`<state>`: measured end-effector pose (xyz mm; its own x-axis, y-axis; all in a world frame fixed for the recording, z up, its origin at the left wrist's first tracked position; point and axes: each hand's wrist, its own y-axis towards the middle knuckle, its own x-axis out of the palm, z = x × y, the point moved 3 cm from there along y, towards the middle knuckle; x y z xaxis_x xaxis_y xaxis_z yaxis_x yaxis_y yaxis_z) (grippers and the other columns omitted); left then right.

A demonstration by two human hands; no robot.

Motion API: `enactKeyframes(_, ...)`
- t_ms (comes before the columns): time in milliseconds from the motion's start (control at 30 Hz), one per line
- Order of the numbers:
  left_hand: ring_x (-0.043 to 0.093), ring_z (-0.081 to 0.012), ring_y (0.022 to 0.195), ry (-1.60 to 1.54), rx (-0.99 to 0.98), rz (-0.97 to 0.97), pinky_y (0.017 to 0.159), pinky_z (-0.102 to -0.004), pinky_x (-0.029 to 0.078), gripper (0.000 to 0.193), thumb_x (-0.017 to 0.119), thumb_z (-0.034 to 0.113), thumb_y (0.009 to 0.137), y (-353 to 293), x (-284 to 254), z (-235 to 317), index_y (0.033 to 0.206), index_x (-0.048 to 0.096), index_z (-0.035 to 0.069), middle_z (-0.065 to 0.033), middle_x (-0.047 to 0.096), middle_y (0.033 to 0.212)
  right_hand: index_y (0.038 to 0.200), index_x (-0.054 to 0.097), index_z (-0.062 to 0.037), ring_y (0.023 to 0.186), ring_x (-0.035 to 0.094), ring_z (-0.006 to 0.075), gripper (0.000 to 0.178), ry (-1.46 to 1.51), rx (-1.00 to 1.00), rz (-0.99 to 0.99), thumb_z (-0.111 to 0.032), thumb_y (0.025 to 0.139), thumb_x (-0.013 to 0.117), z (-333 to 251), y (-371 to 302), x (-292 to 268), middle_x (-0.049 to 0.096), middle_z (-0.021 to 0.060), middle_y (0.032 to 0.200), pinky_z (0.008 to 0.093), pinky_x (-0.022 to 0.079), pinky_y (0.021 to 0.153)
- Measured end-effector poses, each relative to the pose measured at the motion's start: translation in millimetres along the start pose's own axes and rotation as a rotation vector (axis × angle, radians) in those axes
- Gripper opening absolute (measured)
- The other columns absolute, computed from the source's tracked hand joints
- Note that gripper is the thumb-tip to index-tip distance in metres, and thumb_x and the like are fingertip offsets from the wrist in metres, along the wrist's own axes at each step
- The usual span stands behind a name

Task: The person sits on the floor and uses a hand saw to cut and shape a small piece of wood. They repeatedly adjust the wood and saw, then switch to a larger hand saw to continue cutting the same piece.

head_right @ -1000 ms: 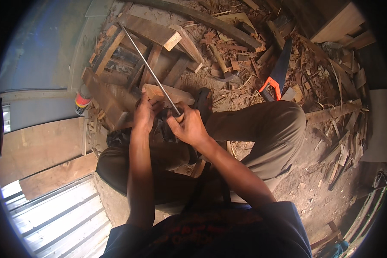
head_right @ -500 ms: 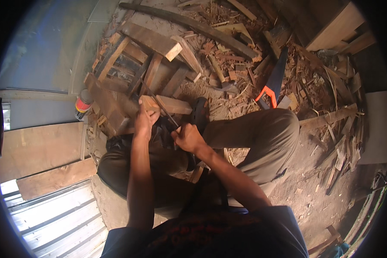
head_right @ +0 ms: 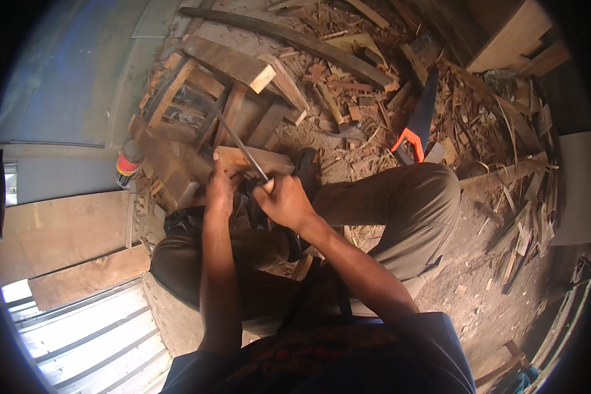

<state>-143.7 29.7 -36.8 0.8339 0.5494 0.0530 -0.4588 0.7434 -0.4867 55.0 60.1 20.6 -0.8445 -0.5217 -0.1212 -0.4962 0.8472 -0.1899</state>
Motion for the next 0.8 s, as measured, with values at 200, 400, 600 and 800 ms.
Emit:
enactKeyframes(200,0.055,-0.034,0.128,-0.004,-0.03,0.144,0.11,-0.0397,0.041,0.091,0.045,0.067,0.097,-1.4,-5.2,-7.9,0.148,0.032,-0.006,-0.0264,0.051,0.14,0.071,0.062,0.0061,0.072,0.065,0.0463,0.03,-0.105,0.143,-0.056,-0.02,0.084,0.065,69.7,-3.2,34.1,0.063,0.0266,0.066,0.0466,0.054,0.064)
enactKeyframes(400,0.051,-0.0335,0.132,0.043,0.008,-0.034,0.108,-0.0406,0.041,0.084,0.044,0.064,0.099,-0.3,-3.1,-3.3,0.15,0.032,-0.002,-0.0232,0.053,0.139,0.069,0.062,0.0054,0.067,0.069,0.039,0.03,0.046,0.016,0.036,-0.02,0.085,0.064,-5.4,1.7,4.5,0.066,0.02,0.062,0.0437,0.055,0.064)
enactKeyframes(600,0.048,-0.0369,0.135,-0.01,-0.011,0.045,0.112,-0.0453,0.038,0.087,0.039,0.065,0.1,-13.1,0.2,-7.7,0.151,0.029,-0.003,-0.0285,0.048,0.143,0.078,0.067,0.0059,0.063,0.069,0.0363,0.026,-0.247,-0.003,-0.149,-0.019,0.085,0.066,47.5,-5.0,24.1,0.063,0.0255,0.065,0.0458,0.051,0.06)
enactKeyframes(800,0.052,-0.0363,0.13,0.067,0.023,-0.014,0.112,-0.0435,0.038,0.084,0.039,0.065,0.1,-7.3,-1.7,-9.6,0.152,0.029,-0.001,-0.0258,0.05,0.142,0.075,0.065,0.0065,0.054,0.066,0.032,0.026,0.084,0.006,0.068,-0.017,0.084,0.067,-9.4,-3.3,1.7,0.062,0.0167,0.057,0.0421,0.049,0.054)
